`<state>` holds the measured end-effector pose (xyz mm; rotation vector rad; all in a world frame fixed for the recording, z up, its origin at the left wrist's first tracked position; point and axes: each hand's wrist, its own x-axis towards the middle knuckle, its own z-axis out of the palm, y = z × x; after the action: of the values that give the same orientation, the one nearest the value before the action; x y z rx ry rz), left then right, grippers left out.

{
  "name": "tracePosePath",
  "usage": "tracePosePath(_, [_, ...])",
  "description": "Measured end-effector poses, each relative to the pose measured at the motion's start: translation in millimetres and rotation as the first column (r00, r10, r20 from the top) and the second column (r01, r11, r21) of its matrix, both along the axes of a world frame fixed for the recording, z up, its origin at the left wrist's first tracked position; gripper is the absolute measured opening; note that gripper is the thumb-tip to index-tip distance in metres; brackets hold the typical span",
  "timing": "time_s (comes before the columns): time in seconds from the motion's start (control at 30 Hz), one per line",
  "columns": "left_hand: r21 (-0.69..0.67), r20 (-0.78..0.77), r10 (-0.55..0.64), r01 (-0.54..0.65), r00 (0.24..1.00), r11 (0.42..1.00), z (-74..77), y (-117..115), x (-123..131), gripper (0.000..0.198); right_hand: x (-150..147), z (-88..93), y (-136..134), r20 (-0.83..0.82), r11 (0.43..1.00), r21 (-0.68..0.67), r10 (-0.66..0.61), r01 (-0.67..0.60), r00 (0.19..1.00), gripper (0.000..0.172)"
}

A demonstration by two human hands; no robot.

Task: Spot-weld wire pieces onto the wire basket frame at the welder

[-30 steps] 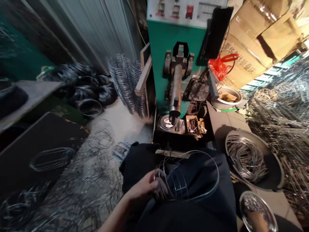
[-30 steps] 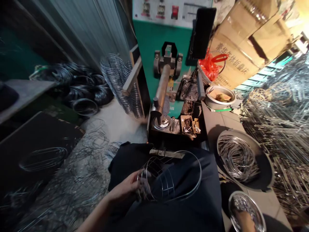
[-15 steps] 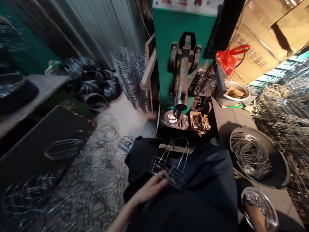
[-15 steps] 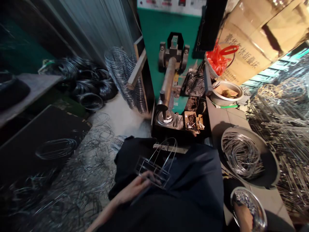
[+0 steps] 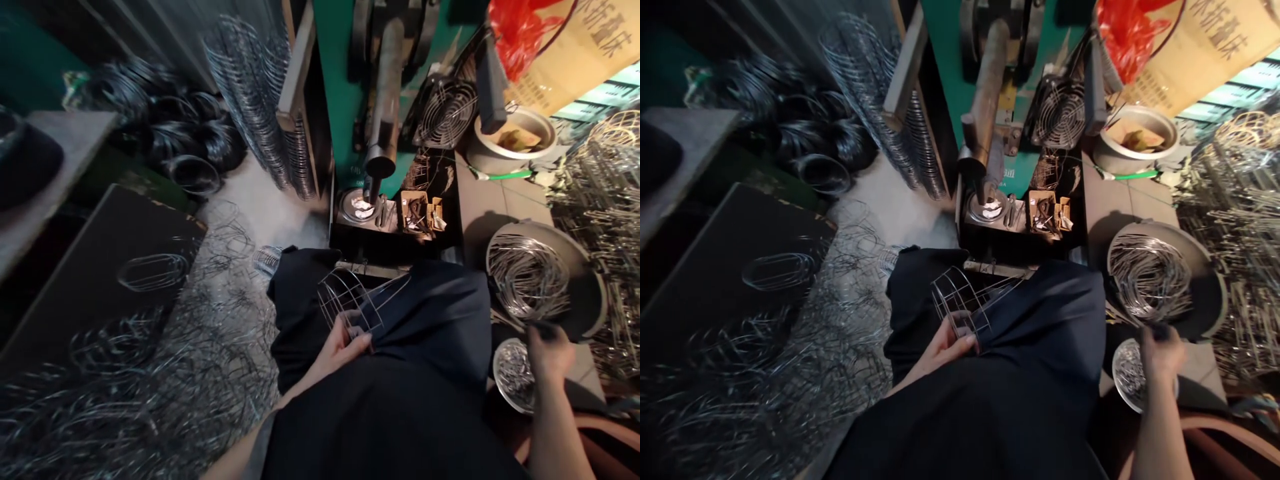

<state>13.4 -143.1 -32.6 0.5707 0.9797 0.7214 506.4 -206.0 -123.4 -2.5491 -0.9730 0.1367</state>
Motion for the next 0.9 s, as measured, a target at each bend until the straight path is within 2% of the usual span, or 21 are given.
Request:
tracePosePath(0.07, [0.009, 0.003, 0.054, -0.054, 0.999, 0.998, 3.0, 1.6, 7.1, 0.062, -34.7, 35.1, 45.1, -0.168, 0.962, 0.263, 0.124, -0.077, 0.978, 0.04])
tracePosePath(0.1, [0.014, 0.006, 0.086, -0.086, 0.996, 0.996, 4.5, 4.0, 9.8, 0.062, -56.6, 53.5, 66.0, -0.238, 0.927, 0.34, 0.246, -0.156, 0.94, 0.039])
tracePosePath(0.17, [0.017, 0.011, 0.145, -0.146, 0.989, 0.989, 7.5, 11.3, 13.0, 0.062, -104.3, 88.5, 100.8, -0.282, 0.833, 0.386, 0.516, -0.397, 0.809, 0.033])
tracePosePath(0.23, [0.035, 0.02, 0.206, -0.207, 0.978, 0.978, 10.9, 21.0, 13.9, 0.064, -148.9, 116.9, 124.2, -0.286, 0.691, 0.428, 0.715, -0.582, 0.638, 0.027])
tracePosePath(0.3, [0.076, 0.025, 0.26, -0.261, 0.965, 0.962, 15.4, 32.1, 13.4, 0.064, -182.5, 136.7, 137.9, -0.262, 0.536, 0.485, 0.843, -0.691, 0.47, 0.022])
tracePosePath(0.33, [0.102, 0.024, 0.277, -0.278, 0.961, 0.955, 18.2, 37.8, 12.9, 0.062, -194.1, 143.6, 142.1, -0.236, 0.467, 0.504, 0.883, -0.726, 0.405, 0.022])
tracePosePath(0.4, [0.158, 0.02, 0.282, -0.281, 0.959, 0.947, 24.1, 49.1, 11.1, 0.056, -207.9, 152.6, 147.9, -0.153, 0.365, 0.519, 0.929, -0.773, 0.337, 0.022])
tracePosePath(0.47, [0.21, 0.021, 0.266, -0.265, 0.964, 0.941, 28.4, 60.2, 8.9, 0.05, -212.9, 156.7, 152.8, -0.05, 0.314, 0.5, 0.941, -0.807, 0.335, 0.023])
tracePosePath(0.53, [0.236, 0.013, 0.26, -0.255, 0.966, 0.938, 28.4, 70.8, 7.2, 0.047, -214.4, 155.6, 158.7, 0.031, 0.289, 0.471, 0.939, -0.833, 0.343, 0.023])
tracePosePath(0.6, [0.243, -0.011, 0.264, -0.254, 0.964, 0.936, 23.4, 81.1, 6.7, 0.045, -216.8, 148.8, 166.2, 0.073, 0.265, 0.43, 0.943, -0.863, 0.326, 0.022])
tracePosePath(0.7, [0.262, -0.039, 0.268, -0.249, 0.963, 0.932, 8.8, 95.7, 7.6, 0.042, -225.2, 129.3, 179.4, 0.116, 0.225, 0.344, 0.953, -0.912, 0.279, 0.023])
tracePosePath(0.8, [0.276, -0.023, 0.286, -0.268, 0.958, 0.923, -7.5, 109.6, 7.5, 0.039, -237.6, 108.6, 191.8, 0.215, 0.227, 0.227, 0.937, -0.947, 0.276, 0.029])
tracePosePath(0.9, [0.281, -0.001, 0.308, -0.295, 0.951, 0.913, -19.3, 122.4, 3.6, 0.037, -249.2, 99.0, 201.5, 0.315, 0.263, 0.136, 0.903, -0.955, 0.294, 0.034])
